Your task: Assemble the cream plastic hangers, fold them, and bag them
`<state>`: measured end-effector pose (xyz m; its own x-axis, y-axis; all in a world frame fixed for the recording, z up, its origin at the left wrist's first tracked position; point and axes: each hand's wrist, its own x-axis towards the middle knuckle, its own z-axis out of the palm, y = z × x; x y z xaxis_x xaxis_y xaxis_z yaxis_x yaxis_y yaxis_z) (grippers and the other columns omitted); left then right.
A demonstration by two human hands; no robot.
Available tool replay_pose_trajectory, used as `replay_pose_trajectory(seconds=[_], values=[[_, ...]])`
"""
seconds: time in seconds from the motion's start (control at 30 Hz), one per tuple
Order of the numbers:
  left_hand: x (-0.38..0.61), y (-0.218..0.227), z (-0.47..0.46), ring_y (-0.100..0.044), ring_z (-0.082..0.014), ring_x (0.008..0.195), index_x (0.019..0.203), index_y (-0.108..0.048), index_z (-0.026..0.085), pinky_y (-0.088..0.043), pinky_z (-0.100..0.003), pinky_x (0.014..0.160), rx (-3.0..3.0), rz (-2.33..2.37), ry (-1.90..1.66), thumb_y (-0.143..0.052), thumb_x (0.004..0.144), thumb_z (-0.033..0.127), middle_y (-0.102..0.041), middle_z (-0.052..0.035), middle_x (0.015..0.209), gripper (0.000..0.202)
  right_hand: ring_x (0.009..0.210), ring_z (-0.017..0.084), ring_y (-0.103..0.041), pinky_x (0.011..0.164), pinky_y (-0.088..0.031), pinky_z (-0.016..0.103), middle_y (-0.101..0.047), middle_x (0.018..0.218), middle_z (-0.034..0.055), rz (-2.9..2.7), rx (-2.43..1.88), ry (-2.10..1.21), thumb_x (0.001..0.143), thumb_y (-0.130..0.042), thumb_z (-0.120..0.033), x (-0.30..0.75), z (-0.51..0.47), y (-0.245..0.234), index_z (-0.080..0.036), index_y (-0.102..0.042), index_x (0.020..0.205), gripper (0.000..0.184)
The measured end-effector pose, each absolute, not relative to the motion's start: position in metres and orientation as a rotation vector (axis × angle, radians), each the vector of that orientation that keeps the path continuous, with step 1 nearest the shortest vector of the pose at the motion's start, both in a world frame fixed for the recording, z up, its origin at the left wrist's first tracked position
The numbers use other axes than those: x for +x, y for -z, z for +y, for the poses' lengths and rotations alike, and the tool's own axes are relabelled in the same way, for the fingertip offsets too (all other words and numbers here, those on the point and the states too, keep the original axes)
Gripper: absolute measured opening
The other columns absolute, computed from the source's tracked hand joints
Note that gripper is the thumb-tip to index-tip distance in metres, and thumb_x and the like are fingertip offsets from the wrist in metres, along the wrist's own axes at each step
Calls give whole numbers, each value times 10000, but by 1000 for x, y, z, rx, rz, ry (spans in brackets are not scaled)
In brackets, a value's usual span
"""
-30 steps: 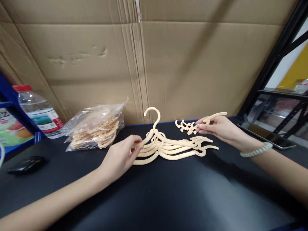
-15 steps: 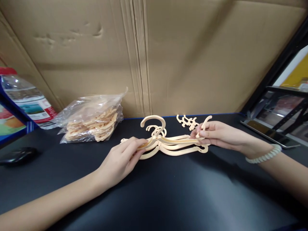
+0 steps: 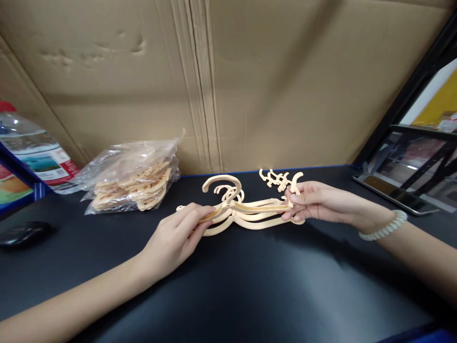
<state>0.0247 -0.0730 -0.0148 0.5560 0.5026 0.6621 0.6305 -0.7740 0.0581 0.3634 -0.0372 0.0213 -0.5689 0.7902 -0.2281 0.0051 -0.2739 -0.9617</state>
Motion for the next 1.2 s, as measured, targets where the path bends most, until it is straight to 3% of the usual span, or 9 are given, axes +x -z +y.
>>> replay_pose_trajectory(seconds=[0.2, 0.4, 0.5, 0.73, 0.83, 0.97, 1.1, 1.2], values=[[22, 16, -73, -620, -134, 762, 1162, -510, 203, -496, -223, 676, -2626, -968, 1008, -494, 953, 116, -647, -47, 964, 227, 733, 160, -717, 697, -580, 257, -713, 756, 45, -1482, -1005, -1640, 747, -792, -339, 352, -43, -16, -156, -575, 746, 285], [24, 14, -74, -637, -134, 737, 1156, -505, 192, -498, -227, 670, -2556, -1010, 1017, -475, 975, 167, -650, -30, 880, 185, 640, 167, -700, 661, -591, 301, -685, 685, 42, -1491, -1082, -1329, 683, -814, -467, 339, -48, -11, -183, -553, 754, 393], [24, 15, -74, -646, -128, 728, 1158, -507, 190, -505, -218, 669, -2548, -1033, 1034, -472, 977, 179, -653, -24, 874, 184, 636, 160, -690, 677, -590, 318, -677, 702, 33, -1481, -1032, -1316, 699, -807, -449, 336, -47, -9, -183, -544, 763, 379], [19, 13, -70, -679, -143, 780, 1186, -508, 191, -536, -217, 683, -2490, -1274, 1159, -484, 972, 258, -686, -34, 966, 225, 861, 186, -633, 679, -557, 319, -660, 1046, 75, -1458, -863, -1260, 791, -720, -417, 343, -44, -12, -220, -692, 930, 243], [17, 3, -69, -648, -153, 761, 1115, -535, 195, -518, -234, 649, -2469, -1249, 1100, -485, 963, 251, -663, -33, 922, 169, 773, 197, -620, 659, -549, 353, -674, 929, 74, -1466, -934, -1211, 752, -720, -471, 359, -37, -17, -230, -722, 921, 295], [19, -10, -75, -593, -212, 837, 998, -560, 194, -494, -324, 710, -2441, -1142, 971, -467, 952, 224, -614, -72, 907, 108, 646, 178, -599, 650, -532, 344, -675, 732, 59, -1629, -1109, -1065, 682, -739, -503, 388, -24, -29, -210, -743, 839, 332], [27, -10, -92, -561, -221, 720, 854, -555, 214, -468, -348, 616, -2567, -1087, 720, -461, 920, 206, -609, -54, 795, 115, 650, 181, -618, 638, -506, 314, -694, 697, 44, -2074, -1219, -1053, 658, -760, -497, 410, -16, -38, -203, -750, 728, 302], [33, -6, -104, -582, -214, 670, 823, -567, 222, -481, -344, 593, -2682, -1084, 588, -440, 901, 175, -618, -50, 771, 156, 679, 168, -617, 659, -485, 291, -701, 724, 26, -2435, -1189, -1090, 726, -733, -452, 413, -14, -38, -202, -764, 762, 254]])
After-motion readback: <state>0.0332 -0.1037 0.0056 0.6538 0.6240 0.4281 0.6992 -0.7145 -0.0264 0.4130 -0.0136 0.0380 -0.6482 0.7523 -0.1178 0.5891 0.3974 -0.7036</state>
